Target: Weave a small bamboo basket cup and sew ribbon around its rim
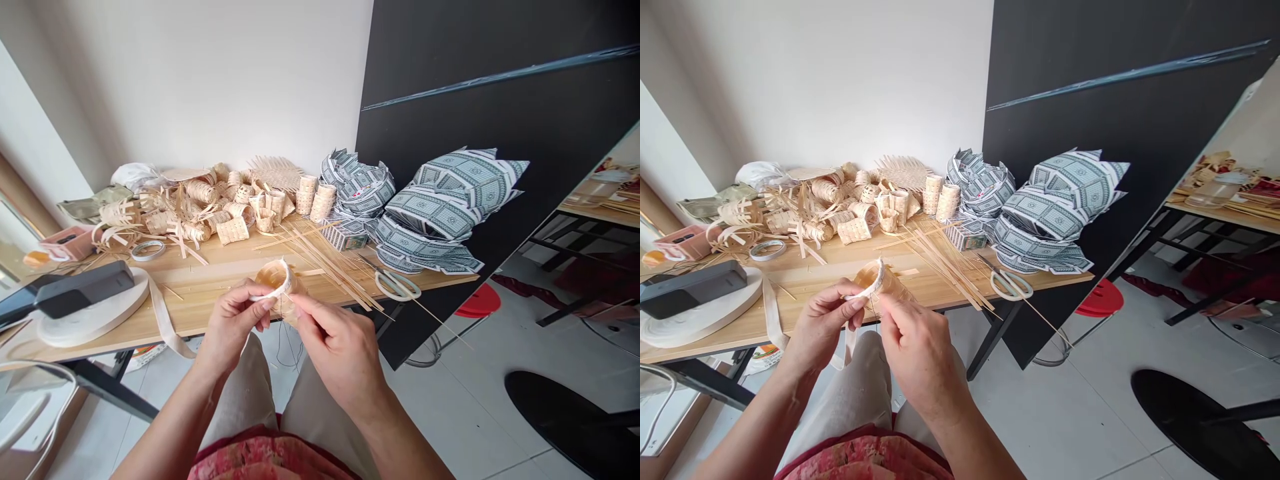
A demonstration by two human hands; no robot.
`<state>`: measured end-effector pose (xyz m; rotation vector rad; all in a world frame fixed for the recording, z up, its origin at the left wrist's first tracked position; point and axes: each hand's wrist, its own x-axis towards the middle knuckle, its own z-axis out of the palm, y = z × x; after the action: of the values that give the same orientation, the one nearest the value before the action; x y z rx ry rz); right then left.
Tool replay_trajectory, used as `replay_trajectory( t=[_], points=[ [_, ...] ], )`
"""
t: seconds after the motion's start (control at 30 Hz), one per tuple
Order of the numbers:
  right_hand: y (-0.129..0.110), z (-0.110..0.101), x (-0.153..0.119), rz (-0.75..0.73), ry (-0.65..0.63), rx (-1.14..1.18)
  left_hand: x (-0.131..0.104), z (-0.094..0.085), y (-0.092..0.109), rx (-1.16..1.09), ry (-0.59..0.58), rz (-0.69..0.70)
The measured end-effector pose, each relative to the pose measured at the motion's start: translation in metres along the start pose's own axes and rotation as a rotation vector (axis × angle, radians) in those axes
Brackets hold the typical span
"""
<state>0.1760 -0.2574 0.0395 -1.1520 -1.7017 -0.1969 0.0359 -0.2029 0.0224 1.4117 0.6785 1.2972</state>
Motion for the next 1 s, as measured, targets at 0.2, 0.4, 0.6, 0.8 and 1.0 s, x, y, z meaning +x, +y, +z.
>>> replay_trajectory(
  t=[0.2, 0.4, 0.6, 0.8, 1.0],
  points=[
    [0.004, 0.003, -0.004, 0.029, -0.015, 0.000, 0.000, -0.002, 0.000, 0.228, -0.013, 0.188],
    [0.008, 0.009, -0.010, 0.166, -0.055, -0.023, -0.002, -0.004, -0.005, 0.784, 0.071, 0.600],
    [0.013, 0.015, -0.019, 0.170, -0.004, -0.077, -0.007, -0.001, -0.014, 1.073, 0.075, 0.768],
    [0.015, 0.019, -0.020, 0.192, -0.009, -0.041, -0.007, -0.001, -0.019, 1.095, -0.031, 0.793],
    [0.018, 0.018, -0.022, 0.368, -0.152, 0.176, -0.003, -0.009, -0.020, 1.190, 0.008, 0.749]
  ],
)
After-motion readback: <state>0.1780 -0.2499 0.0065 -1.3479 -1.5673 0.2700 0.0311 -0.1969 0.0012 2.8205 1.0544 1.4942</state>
